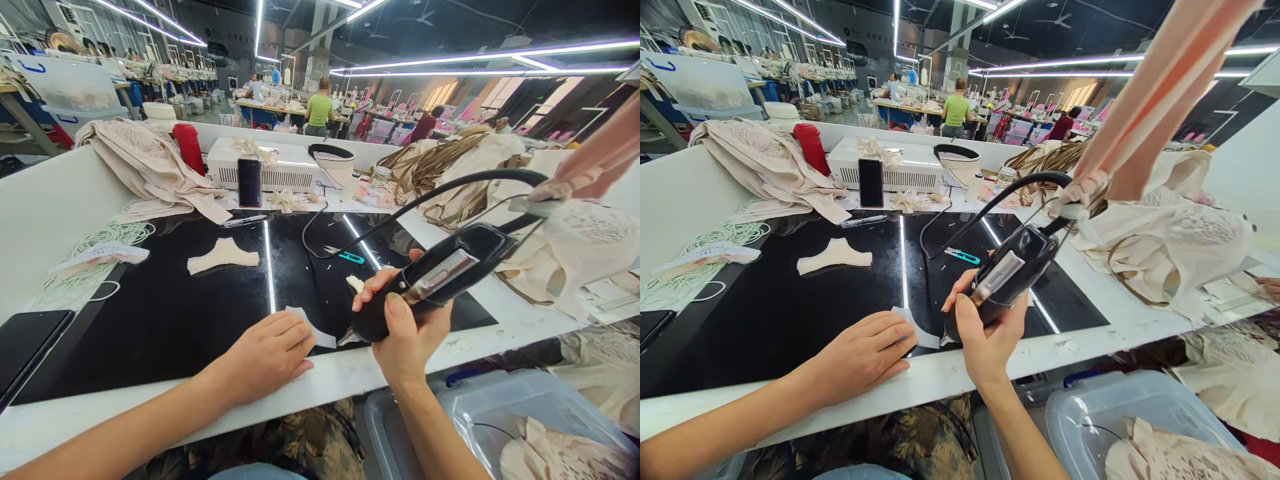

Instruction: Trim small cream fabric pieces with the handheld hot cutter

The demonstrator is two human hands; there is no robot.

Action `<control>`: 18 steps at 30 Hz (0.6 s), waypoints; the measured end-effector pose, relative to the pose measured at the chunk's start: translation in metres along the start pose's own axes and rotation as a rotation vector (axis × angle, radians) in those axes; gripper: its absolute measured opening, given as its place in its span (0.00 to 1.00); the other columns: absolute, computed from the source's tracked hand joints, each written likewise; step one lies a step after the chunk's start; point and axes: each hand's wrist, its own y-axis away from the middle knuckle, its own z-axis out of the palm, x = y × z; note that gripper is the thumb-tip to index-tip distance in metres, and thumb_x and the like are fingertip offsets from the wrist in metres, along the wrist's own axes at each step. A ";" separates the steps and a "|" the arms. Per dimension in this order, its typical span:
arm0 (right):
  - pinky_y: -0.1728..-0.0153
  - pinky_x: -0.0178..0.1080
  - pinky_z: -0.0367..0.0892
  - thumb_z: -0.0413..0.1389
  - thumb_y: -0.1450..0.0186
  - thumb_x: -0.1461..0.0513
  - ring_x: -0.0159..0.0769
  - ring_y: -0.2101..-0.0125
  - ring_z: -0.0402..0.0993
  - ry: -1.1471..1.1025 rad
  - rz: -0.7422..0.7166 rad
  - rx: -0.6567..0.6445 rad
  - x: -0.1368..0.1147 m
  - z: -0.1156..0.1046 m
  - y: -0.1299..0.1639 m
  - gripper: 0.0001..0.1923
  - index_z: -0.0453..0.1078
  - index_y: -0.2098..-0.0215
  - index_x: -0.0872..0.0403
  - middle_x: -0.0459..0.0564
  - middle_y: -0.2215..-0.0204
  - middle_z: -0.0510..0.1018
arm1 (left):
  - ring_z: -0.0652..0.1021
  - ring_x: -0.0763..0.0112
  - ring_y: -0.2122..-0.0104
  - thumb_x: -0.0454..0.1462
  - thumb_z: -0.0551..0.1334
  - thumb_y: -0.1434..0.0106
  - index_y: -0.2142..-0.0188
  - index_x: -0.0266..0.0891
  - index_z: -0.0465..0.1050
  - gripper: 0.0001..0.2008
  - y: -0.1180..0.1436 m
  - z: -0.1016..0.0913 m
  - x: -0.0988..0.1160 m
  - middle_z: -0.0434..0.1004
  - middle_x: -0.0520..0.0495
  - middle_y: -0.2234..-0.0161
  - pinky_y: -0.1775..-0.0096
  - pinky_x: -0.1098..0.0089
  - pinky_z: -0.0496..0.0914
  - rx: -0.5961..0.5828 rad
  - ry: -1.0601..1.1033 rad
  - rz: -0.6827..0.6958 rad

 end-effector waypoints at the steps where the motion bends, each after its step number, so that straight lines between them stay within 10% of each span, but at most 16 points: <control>1: 0.76 0.39 0.72 0.61 0.35 0.63 0.31 0.75 0.73 0.001 0.000 -0.002 0.000 0.000 0.001 0.25 0.64 0.41 0.44 0.41 0.67 0.75 | 0.77 0.62 0.52 0.41 0.57 0.26 0.50 0.35 0.72 0.13 -0.002 -0.001 0.001 0.78 0.44 0.55 0.43 0.59 0.71 -0.011 0.003 0.011; 18: 0.75 0.38 0.72 0.61 0.34 0.62 0.31 0.75 0.72 0.008 0.021 0.006 0.002 0.000 0.005 0.23 0.63 0.43 0.44 0.41 0.66 0.75 | 0.76 0.63 0.58 0.45 0.66 0.32 0.52 0.34 0.71 0.17 -0.022 0.011 0.013 0.75 0.48 0.62 0.46 0.61 0.70 -0.081 -0.001 0.025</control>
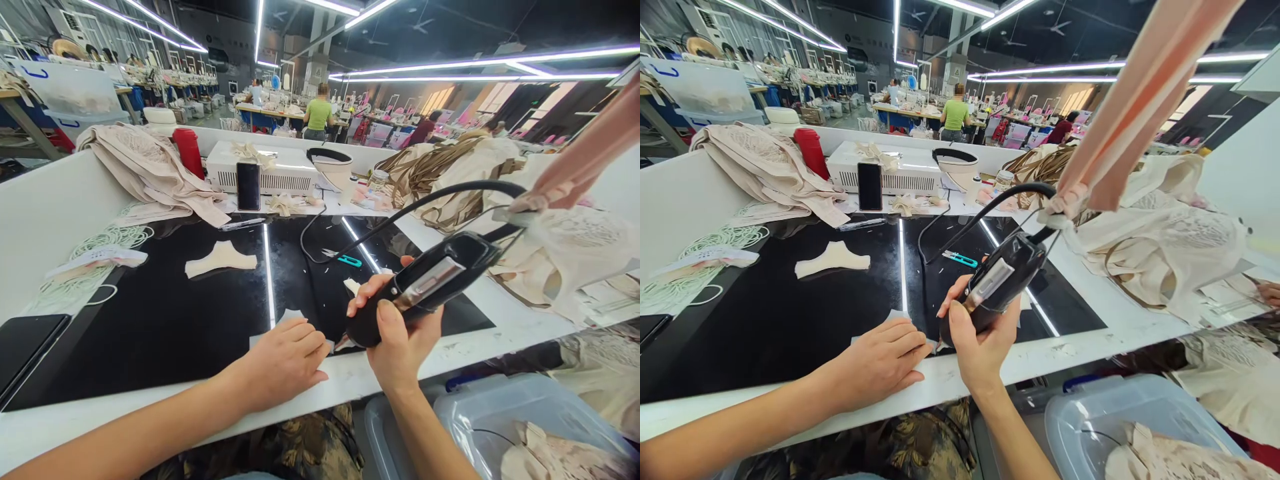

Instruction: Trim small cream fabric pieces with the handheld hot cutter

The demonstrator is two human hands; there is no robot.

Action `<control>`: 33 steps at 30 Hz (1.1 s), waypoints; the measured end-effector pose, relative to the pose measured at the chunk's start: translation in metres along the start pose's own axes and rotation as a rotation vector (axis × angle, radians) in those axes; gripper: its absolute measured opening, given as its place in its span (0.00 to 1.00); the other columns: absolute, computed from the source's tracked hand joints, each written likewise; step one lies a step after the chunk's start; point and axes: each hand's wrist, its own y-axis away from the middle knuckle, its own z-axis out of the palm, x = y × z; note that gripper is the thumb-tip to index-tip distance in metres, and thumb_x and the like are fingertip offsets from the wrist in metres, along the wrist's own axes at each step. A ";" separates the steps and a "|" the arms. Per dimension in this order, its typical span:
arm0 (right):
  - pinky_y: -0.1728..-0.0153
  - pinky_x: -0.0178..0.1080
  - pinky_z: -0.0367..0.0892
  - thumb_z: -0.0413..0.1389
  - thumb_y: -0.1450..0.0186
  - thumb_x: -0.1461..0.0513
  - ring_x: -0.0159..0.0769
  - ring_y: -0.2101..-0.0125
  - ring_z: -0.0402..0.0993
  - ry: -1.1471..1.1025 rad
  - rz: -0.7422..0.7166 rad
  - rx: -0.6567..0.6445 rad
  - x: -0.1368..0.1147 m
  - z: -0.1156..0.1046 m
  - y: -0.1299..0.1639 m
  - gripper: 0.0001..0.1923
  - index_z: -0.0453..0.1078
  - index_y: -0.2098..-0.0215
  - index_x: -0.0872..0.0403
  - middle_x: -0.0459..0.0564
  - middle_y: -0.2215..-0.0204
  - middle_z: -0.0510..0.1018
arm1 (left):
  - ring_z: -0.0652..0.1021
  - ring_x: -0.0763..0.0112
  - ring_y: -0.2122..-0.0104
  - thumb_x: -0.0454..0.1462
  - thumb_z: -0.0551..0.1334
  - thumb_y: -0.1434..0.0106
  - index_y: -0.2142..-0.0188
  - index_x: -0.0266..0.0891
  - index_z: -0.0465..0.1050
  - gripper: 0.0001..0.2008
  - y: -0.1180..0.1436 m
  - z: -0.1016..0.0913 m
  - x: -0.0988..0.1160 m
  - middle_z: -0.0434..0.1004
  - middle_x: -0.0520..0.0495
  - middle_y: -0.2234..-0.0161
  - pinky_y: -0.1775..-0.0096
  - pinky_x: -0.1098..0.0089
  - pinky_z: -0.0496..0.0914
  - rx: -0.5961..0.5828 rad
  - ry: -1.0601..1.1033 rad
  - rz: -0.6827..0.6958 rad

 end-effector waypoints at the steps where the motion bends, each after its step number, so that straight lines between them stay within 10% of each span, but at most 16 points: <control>1: 0.75 0.38 0.72 0.61 0.34 0.62 0.31 0.75 0.72 -0.001 0.004 0.000 0.001 0.000 0.000 0.22 0.63 0.43 0.44 0.41 0.66 0.75 | 0.76 0.63 0.58 0.45 0.66 0.32 0.52 0.34 0.71 0.17 0.000 0.001 0.000 0.75 0.48 0.62 0.47 0.61 0.70 0.004 0.009 -0.006; 33: 0.75 0.38 0.72 0.61 0.34 0.61 0.31 0.75 0.72 0.041 -0.038 0.028 0.011 0.002 -0.008 0.16 0.66 0.49 0.45 0.41 0.67 0.75 | 0.77 0.61 0.57 0.43 0.63 0.30 0.50 0.34 0.71 0.15 0.007 0.009 0.001 0.76 0.46 0.59 0.49 0.60 0.72 0.047 0.016 -0.029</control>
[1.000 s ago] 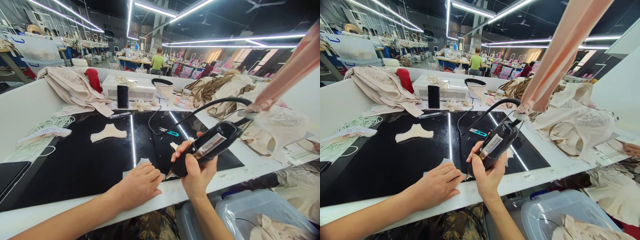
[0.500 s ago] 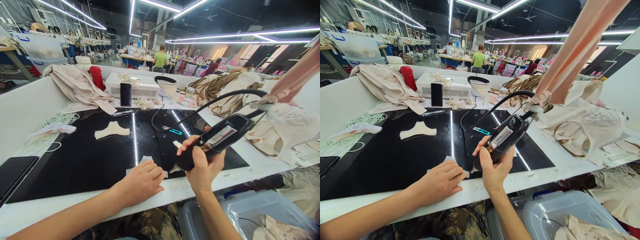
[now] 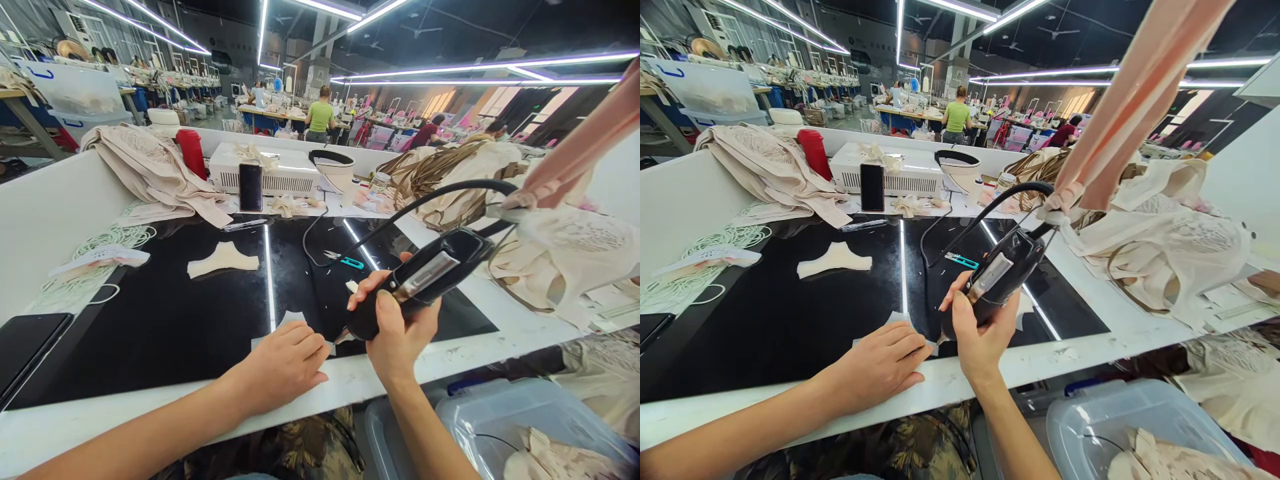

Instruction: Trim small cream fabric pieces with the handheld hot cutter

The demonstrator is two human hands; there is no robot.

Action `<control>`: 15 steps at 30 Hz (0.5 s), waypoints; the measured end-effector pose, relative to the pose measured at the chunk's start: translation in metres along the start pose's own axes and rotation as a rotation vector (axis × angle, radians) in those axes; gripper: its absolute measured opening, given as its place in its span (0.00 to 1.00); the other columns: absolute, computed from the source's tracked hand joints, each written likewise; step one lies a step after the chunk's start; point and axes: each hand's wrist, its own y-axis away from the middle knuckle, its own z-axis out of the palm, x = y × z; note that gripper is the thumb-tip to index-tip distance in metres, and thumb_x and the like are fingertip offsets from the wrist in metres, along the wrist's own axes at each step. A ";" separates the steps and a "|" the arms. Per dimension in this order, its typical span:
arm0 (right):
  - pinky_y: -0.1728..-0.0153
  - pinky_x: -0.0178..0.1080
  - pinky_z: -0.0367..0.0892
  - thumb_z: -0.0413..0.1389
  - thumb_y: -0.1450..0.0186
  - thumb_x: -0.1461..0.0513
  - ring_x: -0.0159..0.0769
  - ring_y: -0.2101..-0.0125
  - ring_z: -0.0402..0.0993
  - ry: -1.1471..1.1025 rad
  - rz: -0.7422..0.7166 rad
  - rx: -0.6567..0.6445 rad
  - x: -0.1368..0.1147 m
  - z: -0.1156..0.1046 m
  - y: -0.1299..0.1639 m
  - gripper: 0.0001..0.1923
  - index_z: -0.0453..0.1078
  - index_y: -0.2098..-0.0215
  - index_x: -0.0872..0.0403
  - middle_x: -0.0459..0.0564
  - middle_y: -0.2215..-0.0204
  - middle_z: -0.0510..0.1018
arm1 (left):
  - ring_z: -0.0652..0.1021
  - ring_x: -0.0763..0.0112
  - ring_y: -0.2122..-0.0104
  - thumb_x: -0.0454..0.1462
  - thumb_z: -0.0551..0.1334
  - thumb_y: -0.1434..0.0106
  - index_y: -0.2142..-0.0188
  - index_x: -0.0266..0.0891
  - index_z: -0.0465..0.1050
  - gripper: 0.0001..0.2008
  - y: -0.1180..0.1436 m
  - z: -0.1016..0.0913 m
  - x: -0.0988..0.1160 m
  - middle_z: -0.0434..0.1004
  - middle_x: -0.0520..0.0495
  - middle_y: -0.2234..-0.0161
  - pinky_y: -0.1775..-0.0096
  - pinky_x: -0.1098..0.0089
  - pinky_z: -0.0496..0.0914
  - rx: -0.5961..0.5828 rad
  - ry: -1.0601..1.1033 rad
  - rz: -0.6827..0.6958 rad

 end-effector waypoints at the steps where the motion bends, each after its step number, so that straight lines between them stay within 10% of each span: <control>1: 0.75 0.38 0.72 0.61 0.34 0.61 0.31 0.75 0.72 0.002 -0.006 0.001 0.000 0.000 0.000 0.14 0.66 0.52 0.46 0.41 0.67 0.75 | 0.77 0.61 0.57 0.43 0.63 0.30 0.50 0.34 0.71 0.16 0.000 0.000 0.000 0.76 0.46 0.59 0.49 0.60 0.72 -0.004 0.001 -0.002; 15: 0.75 0.37 0.72 0.61 0.33 0.62 0.31 0.74 0.72 -0.079 0.048 -0.035 -0.012 -0.002 0.008 0.23 0.65 0.42 0.42 0.41 0.67 0.75 | 0.77 0.60 0.57 0.44 0.68 0.34 0.49 0.33 0.71 0.20 0.000 -0.001 0.000 0.76 0.46 0.59 0.49 0.60 0.73 -0.024 -0.011 -0.004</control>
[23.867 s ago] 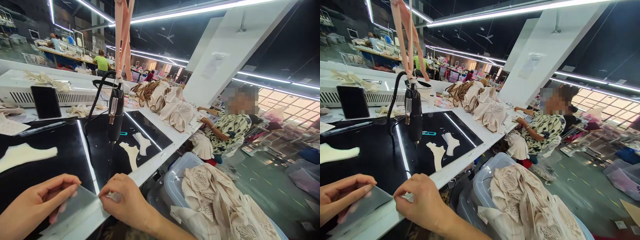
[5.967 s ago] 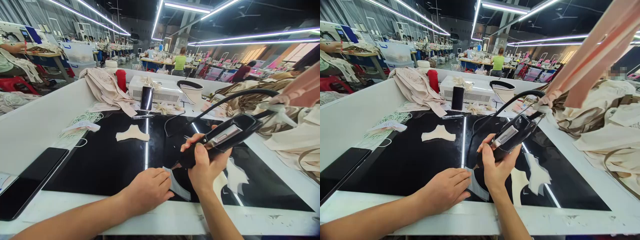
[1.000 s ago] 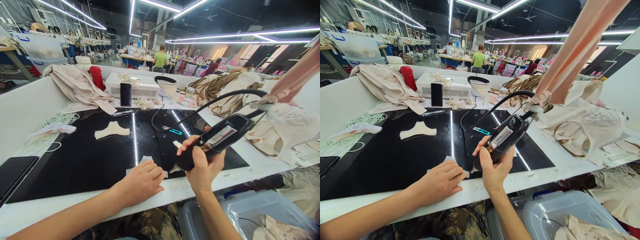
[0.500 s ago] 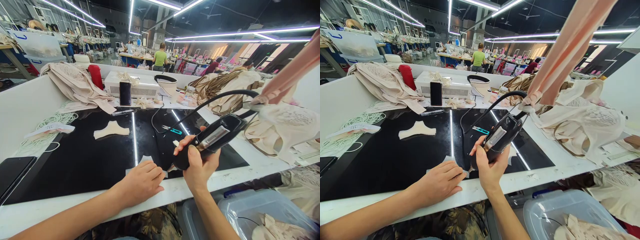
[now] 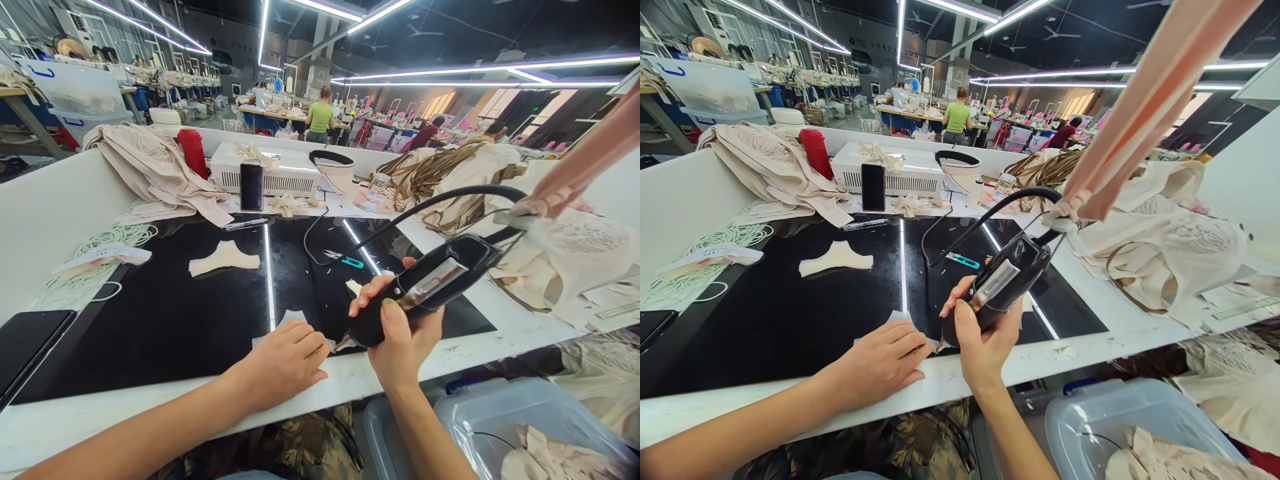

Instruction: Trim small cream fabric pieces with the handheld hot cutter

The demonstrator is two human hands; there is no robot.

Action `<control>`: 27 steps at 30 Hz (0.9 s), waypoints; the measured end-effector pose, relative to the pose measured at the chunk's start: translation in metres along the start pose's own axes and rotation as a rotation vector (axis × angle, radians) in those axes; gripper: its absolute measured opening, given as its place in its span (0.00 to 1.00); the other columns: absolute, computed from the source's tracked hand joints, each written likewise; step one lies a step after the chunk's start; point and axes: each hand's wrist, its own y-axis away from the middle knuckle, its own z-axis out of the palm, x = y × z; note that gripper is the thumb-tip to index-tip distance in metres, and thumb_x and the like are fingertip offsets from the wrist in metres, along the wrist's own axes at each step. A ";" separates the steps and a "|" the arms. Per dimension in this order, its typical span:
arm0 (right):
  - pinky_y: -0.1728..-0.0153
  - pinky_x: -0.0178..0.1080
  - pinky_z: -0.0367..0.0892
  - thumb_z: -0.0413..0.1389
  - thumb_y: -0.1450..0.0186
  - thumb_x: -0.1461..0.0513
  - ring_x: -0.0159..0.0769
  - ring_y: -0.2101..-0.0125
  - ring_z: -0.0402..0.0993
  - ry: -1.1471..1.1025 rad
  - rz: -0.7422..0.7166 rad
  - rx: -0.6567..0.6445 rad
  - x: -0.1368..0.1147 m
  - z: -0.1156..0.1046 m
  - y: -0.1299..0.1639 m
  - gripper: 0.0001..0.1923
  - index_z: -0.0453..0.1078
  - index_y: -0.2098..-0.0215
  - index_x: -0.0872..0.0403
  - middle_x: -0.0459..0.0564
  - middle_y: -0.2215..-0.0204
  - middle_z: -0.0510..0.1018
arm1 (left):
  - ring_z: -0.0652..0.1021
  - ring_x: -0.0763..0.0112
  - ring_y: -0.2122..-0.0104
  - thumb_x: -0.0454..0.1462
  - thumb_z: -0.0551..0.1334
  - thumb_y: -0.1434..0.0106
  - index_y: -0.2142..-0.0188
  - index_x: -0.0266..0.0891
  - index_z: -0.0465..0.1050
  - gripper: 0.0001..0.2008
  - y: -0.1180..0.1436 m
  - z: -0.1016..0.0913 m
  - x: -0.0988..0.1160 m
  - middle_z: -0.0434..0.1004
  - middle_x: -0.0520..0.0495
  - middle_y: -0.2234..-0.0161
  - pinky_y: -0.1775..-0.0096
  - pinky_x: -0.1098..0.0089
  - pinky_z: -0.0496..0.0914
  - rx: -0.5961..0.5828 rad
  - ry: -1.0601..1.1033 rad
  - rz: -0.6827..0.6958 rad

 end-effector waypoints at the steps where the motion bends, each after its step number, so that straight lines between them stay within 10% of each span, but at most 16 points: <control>1: 0.75 0.37 0.72 0.60 0.33 0.63 0.30 0.74 0.72 0.006 -0.003 -0.001 0.001 0.000 0.000 0.22 0.65 0.42 0.42 0.41 0.67 0.75 | 0.77 0.60 0.57 0.44 0.68 0.34 0.49 0.33 0.71 0.19 0.000 0.000 0.000 0.76 0.46 0.59 0.49 0.60 0.73 0.002 0.002 0.000; 13: 0.76 0.38 0.73 0.63 0.35 0.61 0.31 0.75 0.72 -0.015 -0.022 0.030 -0.010 0.006 -0.010 0.20 0.67 0.46 0.45 0.41 0.69 0.76 | 0.77 0.60 0.51 0.40 0.63 0.30 0.47 0.36 0.70 0.15 0.004 -0.018 -0.004 0.77 0.45 0.51 0.39 0.56 0.68 -0.016 0.140 -0.041; 20: 0.78 0.37 0.73 0.64 0.36 0.60 0.32 0.76 0.73 -0.115 0.023 0.011 -0.003 0.033 -0.006 0.23 0.67 0.44 0.46 0.41 0.69 0.76 | 0.76 0.59 0.49 0.40 0.64 0.30 0.44 0.39 0.71 0.17 0.043 -0.060 -0.033 0.75 0.42 0.49 0.45 0.57 0.73 -0.113 0.223 -0.385; 27: 0.75 0.37 0.73 0.65 0.36 0.59 0.32 0.73 0.75 -0.218 0.096 -0.074 0.012 0.065 0.005 0.20 0.66 0.48 0.45 0.41 0.67 0.76 | 0.75 0.63 0.49 0.36 0.68 0.34 0.50 0.42 0.75 0.13 0.070 -0.058 -0.034 0.74 0.45 0.49 0.46 0.62 0.71 -0.078 0.350 -0.565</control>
